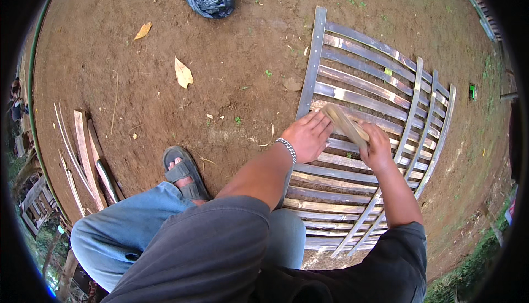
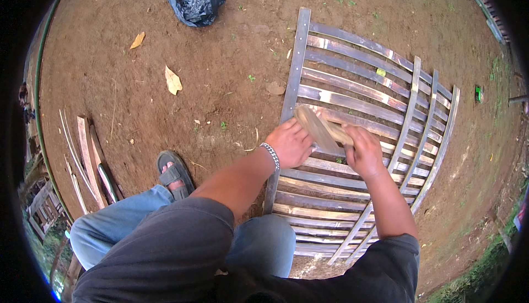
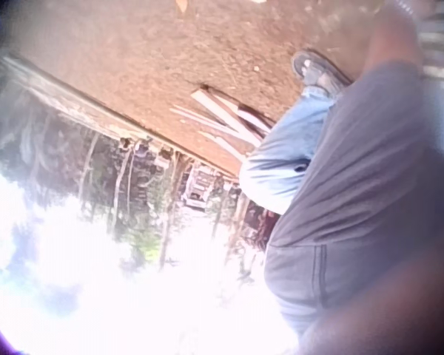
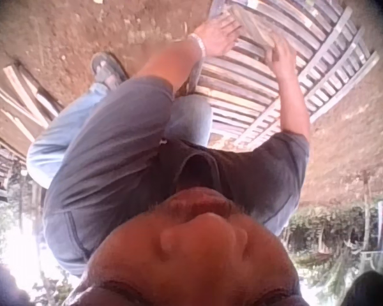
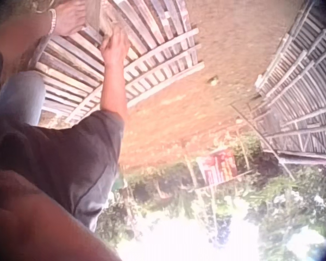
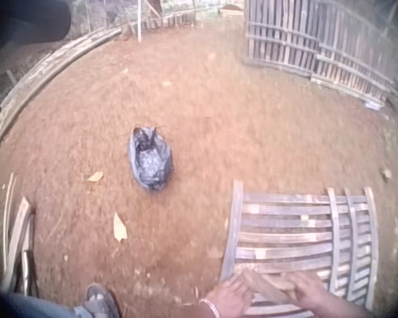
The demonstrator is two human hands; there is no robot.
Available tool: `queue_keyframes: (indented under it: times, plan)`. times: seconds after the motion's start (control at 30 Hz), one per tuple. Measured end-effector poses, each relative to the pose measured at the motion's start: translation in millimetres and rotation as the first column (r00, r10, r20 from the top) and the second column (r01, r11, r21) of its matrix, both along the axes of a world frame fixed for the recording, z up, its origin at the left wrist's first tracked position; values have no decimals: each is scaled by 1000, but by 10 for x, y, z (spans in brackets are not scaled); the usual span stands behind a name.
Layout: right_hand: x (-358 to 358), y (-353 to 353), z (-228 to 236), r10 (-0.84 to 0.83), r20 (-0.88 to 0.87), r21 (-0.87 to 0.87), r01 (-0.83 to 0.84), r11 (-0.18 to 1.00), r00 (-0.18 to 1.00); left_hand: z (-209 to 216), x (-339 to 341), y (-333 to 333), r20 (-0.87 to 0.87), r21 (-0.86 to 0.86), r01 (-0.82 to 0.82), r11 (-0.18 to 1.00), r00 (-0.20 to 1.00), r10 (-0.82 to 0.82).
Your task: The person hammers nails into a wooden lattice structure using a hammer. They repeatedly pick up nails from a black plastic bag and drive them into the wood to secure the slats.
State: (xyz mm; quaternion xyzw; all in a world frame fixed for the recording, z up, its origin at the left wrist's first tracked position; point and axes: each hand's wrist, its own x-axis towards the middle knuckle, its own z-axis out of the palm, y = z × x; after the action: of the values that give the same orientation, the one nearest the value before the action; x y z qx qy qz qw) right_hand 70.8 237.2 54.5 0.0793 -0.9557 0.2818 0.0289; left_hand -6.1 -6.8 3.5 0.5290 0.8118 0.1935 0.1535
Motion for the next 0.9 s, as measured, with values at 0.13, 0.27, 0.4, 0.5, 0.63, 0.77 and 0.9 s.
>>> queue_keyframes:
  times: [0.13,0.27,0.4,0.5,0.63,0.77,0.9]
  plan:
    - [2,-9,-59,-2,337,205,-71,976,942,-85,100,12,45,-31,3,1000,999,-2]
    - [6,20,42,49,102,7,-50,999,994,-35,48,-2,-31,52,-2,999,1000,4]
    - [-65,12,39,47,214,119,-74,990,976,-72,44,-8,18,48,-7,999,1000,7]
    - [-15,79,87,29,178,71,-42,997,984,-67,23,0,-32,95,-10,995,999,13]
    - [6,80,11,84,206,129,-112,985,975,-97,72,-17,53,4,25,1000,998,-25]
    - [205,170,-71,36,78,76,-42,996,996,-103,120,-18,-18,157,-36,987,999,40]
    - [182,149,149,-42,169,88,27,996,985,-45,61,-44,-37,127,-2,992,999,7]
